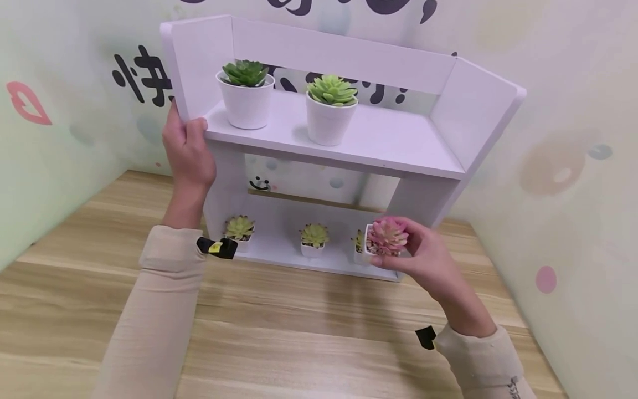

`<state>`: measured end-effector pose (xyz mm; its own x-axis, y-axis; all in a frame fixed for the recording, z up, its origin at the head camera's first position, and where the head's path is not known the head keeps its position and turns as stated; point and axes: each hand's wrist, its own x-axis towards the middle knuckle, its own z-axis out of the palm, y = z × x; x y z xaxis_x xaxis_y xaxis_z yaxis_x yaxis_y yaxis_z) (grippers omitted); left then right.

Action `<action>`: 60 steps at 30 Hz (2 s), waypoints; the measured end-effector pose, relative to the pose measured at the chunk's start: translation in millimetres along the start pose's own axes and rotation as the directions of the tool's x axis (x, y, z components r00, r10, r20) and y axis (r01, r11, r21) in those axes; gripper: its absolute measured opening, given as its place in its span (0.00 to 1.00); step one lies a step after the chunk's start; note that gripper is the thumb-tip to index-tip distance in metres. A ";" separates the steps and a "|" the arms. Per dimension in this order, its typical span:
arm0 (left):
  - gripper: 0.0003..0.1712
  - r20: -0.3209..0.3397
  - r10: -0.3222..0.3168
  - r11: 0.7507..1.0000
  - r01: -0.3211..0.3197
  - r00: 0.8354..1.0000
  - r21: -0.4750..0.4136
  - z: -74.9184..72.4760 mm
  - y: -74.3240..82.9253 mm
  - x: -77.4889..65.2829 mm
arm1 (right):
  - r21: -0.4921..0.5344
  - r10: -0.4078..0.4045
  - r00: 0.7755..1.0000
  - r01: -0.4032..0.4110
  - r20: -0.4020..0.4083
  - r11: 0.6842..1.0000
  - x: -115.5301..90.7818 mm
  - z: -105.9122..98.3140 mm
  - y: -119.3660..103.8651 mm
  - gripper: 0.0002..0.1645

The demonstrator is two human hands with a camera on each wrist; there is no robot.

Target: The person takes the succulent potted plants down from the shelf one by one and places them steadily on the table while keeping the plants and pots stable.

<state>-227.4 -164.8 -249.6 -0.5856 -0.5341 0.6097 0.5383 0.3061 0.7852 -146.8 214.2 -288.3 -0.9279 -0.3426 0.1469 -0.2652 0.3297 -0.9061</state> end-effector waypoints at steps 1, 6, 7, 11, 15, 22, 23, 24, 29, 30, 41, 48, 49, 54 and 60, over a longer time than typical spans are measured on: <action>0.26 0.004 -0.001 1.000 0.001 1.000 -0.003 0.0 0.2 0.1 | -0.001 -0.002 1.000 0.002 0.001 1.000 0.0 -0.1 1.1 0.37; 0.26 0.025 -0.009 1.000 0.009 1.000 -0.003 -0.5 0.9 0.0 | 0.008 -0.007 1.000 0.007 0.016 1.000 1.3 0.5 3.7 0.39; 0.26 0.025 -0.009 1.000 0.009 1.000 -0.003 -0.6 0.8 -0.1 | 0.009 -0.008 1.000 0.008 0.021 1.000 1.8 0.7 4.0 0.40; 0.24 0.009 -0.002 1.000 0.002 1.000 -0.008 0.1 0.5 0.0 | -0.002 -0.021 0.999 0.022 0.037 1.000 3.2 1.1 4.8 0.43; 0.22 0.003 0.002 1.000 -0.002 1.000 -0.022 0.5 0.2 0.2 | -0.039 -0.023 0.998 0.025 0.050 0.999 3.8 1.0 5.1 0.45; 0.25 0.018 0.009 1.000 -0.009 1.000 -0.009 -0.9 1.2 1.0 | -0.123 0.003 0.998 0.005 0.065 0.992 5.3 3.5 7.8 0.42; 0.26 0.021 0.008 1.000 -0.008 1.000 -0.005 -1.5 1.3 1.3 | -0.133 0.006 0.998 0.003 0.069 0.991 6.1 4.1 8.4 0.41; 0.26 0.022 0.008 1.000 -0.008 1.000 -0.002 -1.9 1.6 1.5 | -0.146 0.009 0.997 0.002 0.072 0.989 6.9 4.8 9.1 0.41; 0.25 0.026 0.003 1.000 -0.002 1.000 -0.003 -2.7 1.4 2.1 | -0.172 0.036 0.996 -0.021 0.086 0.985 9.5 7.5 12.4 0.43; 0.25 0.024 0.004 1.000 -0.004 1.000 -0.004 -2.5 1.3 2.1 | -0.172 0.044 0.995 -0.028 0.087 0.985 9.7 8.1 12.8 0.43; 0.26 0.028 -0.004 1.000 0.004 1.000 -0.005 -1.6 1.3 1.7 | -0.255 0.087 0.990 -0.056 0.115 0.965 11.2 14.1 19.8 0.39; 0.27 0.019 0.003 1.000 -0.003 1.000 -0.007 -0.4 1.2 1.5 | -0.280 0.109 0.986 -0.070 0.125 0.958 11.7 20.2 24.1 0.36; 0.27 0.021 0.001 1.000 -0.001 1.000 -0.005 -0.3 1.2 1.5 | -0.282 0.106 0.986 -0.067 0.128 0.957 11.7 21.2 24.7 0.35; 0.28 0.024 0.000 1.000 0.000 1.000 -0.001 0.0 1.6 1.2 | -0.315 0.098 0.985 -0.049 0.141 0.948 11.9 25.7 27.8 0.35; 0.25 0.015 0.013 1.000 -0.012 1.000 -0.026 0.4 0.5 0.9 | -0.335 0.095 0.982 -0.035 0.165 0.942 12.1 30.8 32.5 0.36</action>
<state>-227.9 -164.9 -248.6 -0.5875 -0.5187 0.6211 0.5609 0.2922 0.7746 -158.6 193.7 -328.2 -0.8931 -0.4498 -0.0069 -0.3052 0.6170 -0.7254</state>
